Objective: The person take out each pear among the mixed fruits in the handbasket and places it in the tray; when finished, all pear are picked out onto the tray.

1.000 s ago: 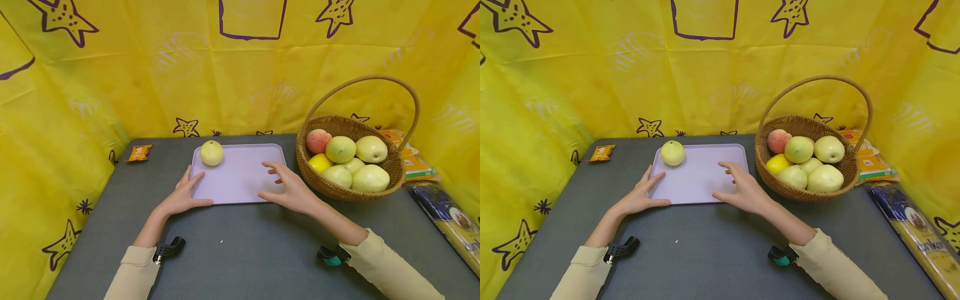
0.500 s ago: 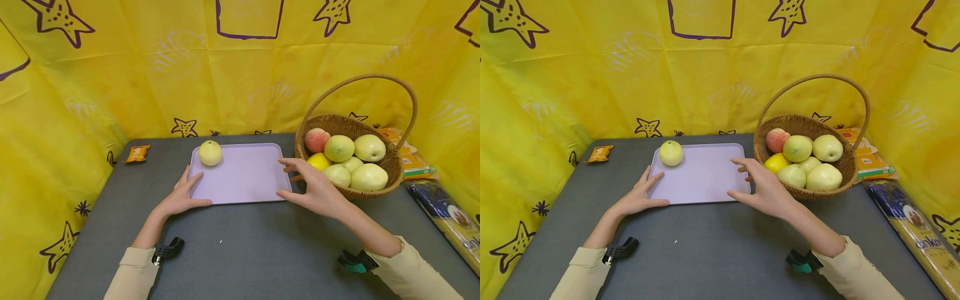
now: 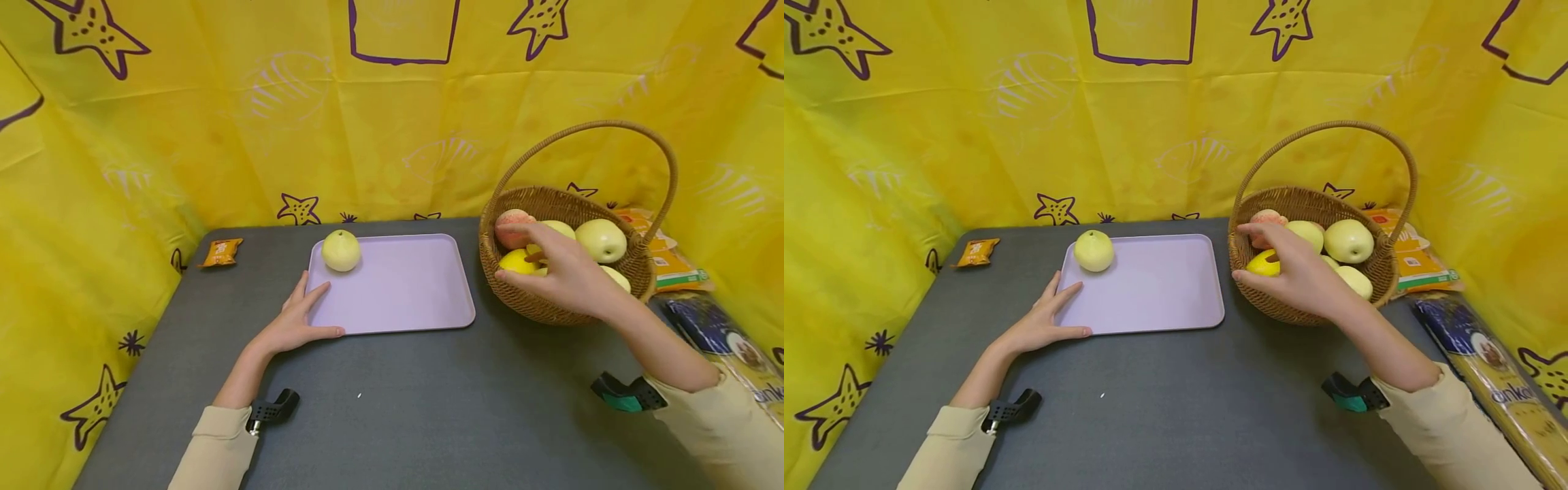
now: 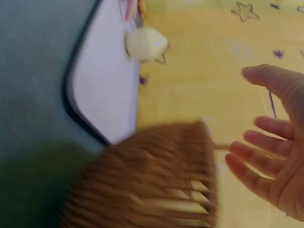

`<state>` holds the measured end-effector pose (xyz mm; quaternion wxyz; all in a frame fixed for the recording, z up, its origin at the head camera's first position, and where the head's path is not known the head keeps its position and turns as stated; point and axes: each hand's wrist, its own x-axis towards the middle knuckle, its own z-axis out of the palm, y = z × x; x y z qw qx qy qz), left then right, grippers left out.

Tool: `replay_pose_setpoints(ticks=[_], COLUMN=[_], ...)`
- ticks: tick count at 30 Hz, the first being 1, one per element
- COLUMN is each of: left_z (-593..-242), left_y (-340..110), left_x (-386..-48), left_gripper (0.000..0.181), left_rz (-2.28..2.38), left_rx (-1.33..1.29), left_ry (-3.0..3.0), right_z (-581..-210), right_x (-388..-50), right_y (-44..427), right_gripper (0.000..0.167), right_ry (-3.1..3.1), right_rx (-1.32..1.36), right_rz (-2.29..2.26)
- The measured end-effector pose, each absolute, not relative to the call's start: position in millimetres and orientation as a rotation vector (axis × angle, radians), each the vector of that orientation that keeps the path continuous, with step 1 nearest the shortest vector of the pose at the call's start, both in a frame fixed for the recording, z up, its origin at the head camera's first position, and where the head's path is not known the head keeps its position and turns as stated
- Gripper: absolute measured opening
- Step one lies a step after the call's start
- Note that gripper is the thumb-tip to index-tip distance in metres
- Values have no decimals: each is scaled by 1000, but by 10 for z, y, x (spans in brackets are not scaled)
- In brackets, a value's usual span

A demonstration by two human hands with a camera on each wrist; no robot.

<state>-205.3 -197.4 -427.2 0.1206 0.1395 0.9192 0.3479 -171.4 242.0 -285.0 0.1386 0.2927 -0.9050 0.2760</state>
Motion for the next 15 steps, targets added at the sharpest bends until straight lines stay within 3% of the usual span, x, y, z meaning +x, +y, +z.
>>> replay_pose_setpoints(ticks=[8,15], left_z=[-4275,-4277], left_y=[-1988,-1976], left_x=[-2057,-2057], left_gripper=[100,100], left_rz=[1027,1017], left_rx=[414,408], left_ry=[2688,2686], right_z=[-2493,-2351], right_x=[-1921,-2198], right_y=[2643,2811], right_gripper=[56,60], right_ry=[-2884,-3040], right_rx=[778,786], right_rz=[688,574])
